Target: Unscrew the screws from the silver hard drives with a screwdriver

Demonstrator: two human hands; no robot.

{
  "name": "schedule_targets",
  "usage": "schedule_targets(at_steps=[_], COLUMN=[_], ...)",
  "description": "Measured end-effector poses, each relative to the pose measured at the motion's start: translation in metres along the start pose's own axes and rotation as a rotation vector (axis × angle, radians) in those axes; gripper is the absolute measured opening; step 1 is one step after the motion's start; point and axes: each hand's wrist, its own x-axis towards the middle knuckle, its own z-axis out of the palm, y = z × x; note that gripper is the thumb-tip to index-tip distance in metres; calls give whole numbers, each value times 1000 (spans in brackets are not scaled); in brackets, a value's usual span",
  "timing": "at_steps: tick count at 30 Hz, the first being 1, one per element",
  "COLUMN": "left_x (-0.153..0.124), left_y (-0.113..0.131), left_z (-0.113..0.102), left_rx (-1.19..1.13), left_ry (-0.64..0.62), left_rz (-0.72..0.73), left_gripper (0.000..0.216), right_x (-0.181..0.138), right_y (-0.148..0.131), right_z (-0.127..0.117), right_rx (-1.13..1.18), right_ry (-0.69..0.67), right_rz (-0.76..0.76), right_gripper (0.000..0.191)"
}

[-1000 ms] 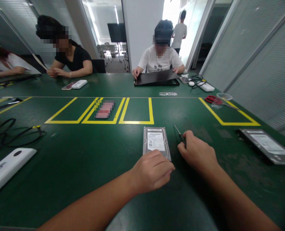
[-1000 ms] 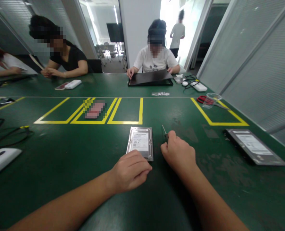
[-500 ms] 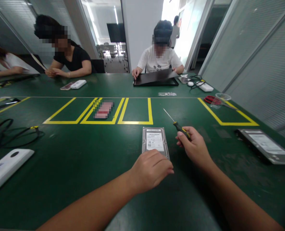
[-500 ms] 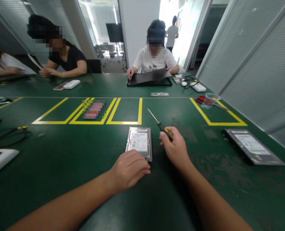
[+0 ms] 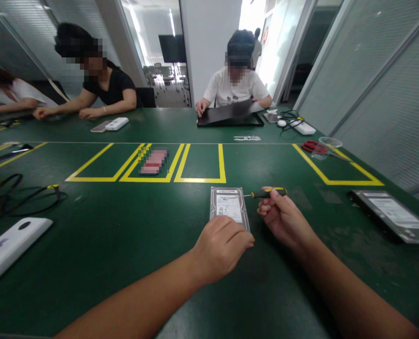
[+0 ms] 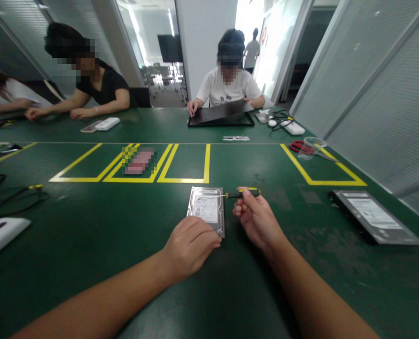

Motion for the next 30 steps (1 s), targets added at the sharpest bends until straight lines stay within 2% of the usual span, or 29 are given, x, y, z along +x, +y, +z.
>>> schedule_targets(at_steps=[7,18,30], left_x=[3,6,8], left_y=[2,12,13], left_z=[4,16,18], left_rx=[170,379,322], left_ry=[15,-81,-151], left_rz=[-149,-185,-197], left_gripper=[9,6,11], right_x=[2,6,4], right_y=[9,8,7], right_z=[0,-1,3], right_rx=[108,173,175], right_ry=[1,7,9], right_rz=[89,99,102], right_gripper=[41,39,31])
